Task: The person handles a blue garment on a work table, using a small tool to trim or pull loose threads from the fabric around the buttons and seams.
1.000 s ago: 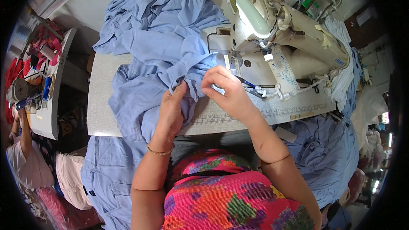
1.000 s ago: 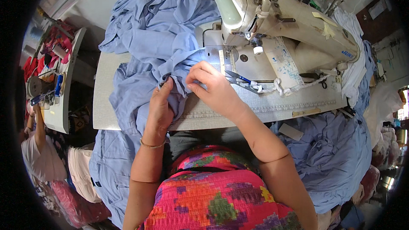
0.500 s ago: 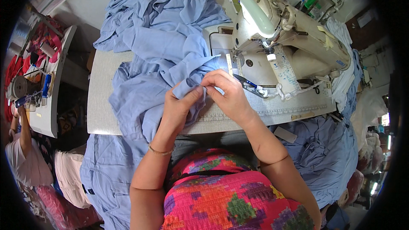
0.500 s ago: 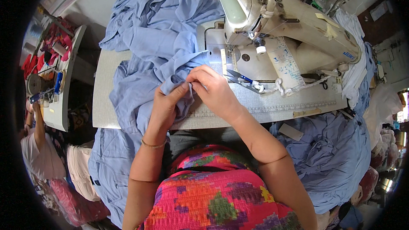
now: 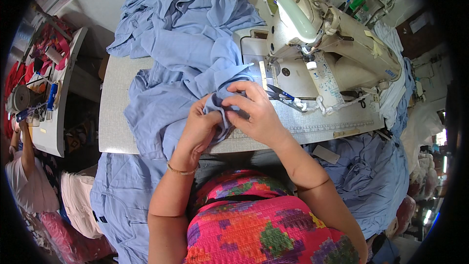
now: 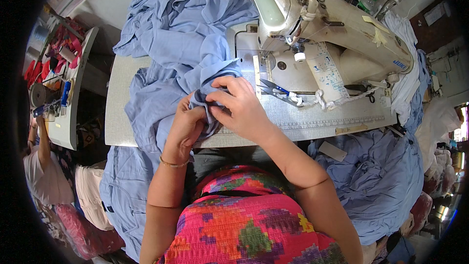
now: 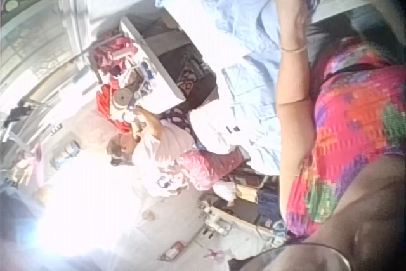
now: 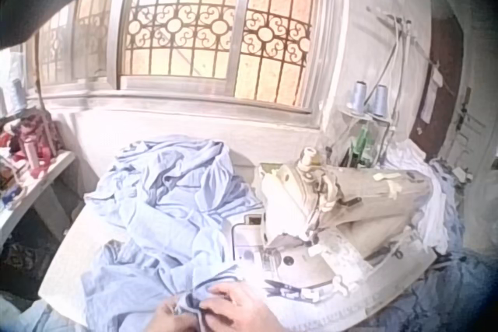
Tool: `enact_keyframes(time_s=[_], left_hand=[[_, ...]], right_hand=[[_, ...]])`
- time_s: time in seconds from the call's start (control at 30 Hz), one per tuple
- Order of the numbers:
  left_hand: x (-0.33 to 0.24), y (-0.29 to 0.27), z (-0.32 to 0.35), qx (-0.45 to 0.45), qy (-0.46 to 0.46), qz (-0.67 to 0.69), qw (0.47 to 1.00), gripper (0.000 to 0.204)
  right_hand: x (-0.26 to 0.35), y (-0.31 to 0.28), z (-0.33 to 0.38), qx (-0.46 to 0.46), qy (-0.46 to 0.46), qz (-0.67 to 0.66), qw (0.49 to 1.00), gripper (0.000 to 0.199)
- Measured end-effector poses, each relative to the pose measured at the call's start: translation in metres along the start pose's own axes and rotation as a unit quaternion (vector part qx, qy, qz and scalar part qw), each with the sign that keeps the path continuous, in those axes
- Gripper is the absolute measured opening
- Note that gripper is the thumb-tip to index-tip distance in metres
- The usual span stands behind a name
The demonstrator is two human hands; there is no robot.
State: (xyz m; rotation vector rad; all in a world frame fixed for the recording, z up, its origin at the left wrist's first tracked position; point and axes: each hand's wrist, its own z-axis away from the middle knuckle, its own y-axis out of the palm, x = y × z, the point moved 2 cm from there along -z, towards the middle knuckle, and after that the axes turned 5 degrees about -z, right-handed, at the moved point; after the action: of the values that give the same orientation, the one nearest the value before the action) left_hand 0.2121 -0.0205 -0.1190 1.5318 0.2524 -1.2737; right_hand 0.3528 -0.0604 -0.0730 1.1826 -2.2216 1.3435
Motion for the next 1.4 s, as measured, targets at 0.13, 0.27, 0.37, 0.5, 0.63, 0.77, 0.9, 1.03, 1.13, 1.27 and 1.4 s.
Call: enact_keyframes(time_s=[0.13, 0.27, 0.37, 0.5, 0.63, 0.77, 0.9, 1.03, 1.13, 1.27, 1.4], left_hand=[[-0.009, 0.016, 0.003, 0.020, -0.016, 0.060, 0.998, 0.023], [0.000, 0.008, -0.004, -0.014, -0.018, 0.001, 1.000, 0.026], [0.007, -0.002, -0.007, -0.043, -0.024, -0.014, 0.999, 0.023], [-0.002, 0.013, -0.004, -0.088, -0.041, 0.029, 0.995, 0.017], [0.006, -0.005, -0.006, -0.028, -0.040, 0.008, 0.999, 0.014], [0.007, 0.000, -0.006, -0.036, -0.034, 0.017, 0.999, 0.009], [0.000, 0.012, -0.003, -0.047, -0.018, 0.025, 0.998, 0.012], [0.008, 0.006, -0.005, -0.047, -0.007, 0.017, 0.999, 0.012], [0.009, 0.010, -0.005, -0.062, 0.029, -0.035, 0.997, 0.013], [0.013, 0.009, -0.003, -0.086, 0.112, -0.192, 0.971, 0.013], [0.016, 0.007, -0.005, -0.092, 0.145, -0.259, 0.950, 0.010]], right_hand=[[-0.003, 0.010, 0.005, -0.019, 0.006, 0.027, 0.999, 0.027], [-0.007, 0.015, 0.008, 0.000, 0.036, -0.021, 0.999, 0.036], [-0.007, 0.013, 0.008, 0.014, 0.055, -0.078, 0.995, 0.039], [-0.009, 0.006, 0.011, -0.029, 0.068, -0.143, 0.987, 0.036], [-0.009, -0.004, 0.018, -0.087, 0.072, -0.081, 0.990, 0.023], [-0.004, 0.001, 0.021, -0.103, 0.105, -0.042, 0.988, 0.011], [-0.005, 0.003, 0.021, -0.112, 0.123, -0.035, 0.985, 0.010], [-0.007, 0.004, 0.018, -0.115, 0.142, -0.068, 0.981, 0.010], [-0.008, 0.004, 0.016, -0.119, 0.148, -0.079, 0.979, 0.009], [-0.013, 0.006, 0.015, -0.112, 0.163, -0.090, 0.976, 0.009], [-0.021, 0.008, 0.014, -0.116, 0.164, -0.118, 0.973, 0.008]])
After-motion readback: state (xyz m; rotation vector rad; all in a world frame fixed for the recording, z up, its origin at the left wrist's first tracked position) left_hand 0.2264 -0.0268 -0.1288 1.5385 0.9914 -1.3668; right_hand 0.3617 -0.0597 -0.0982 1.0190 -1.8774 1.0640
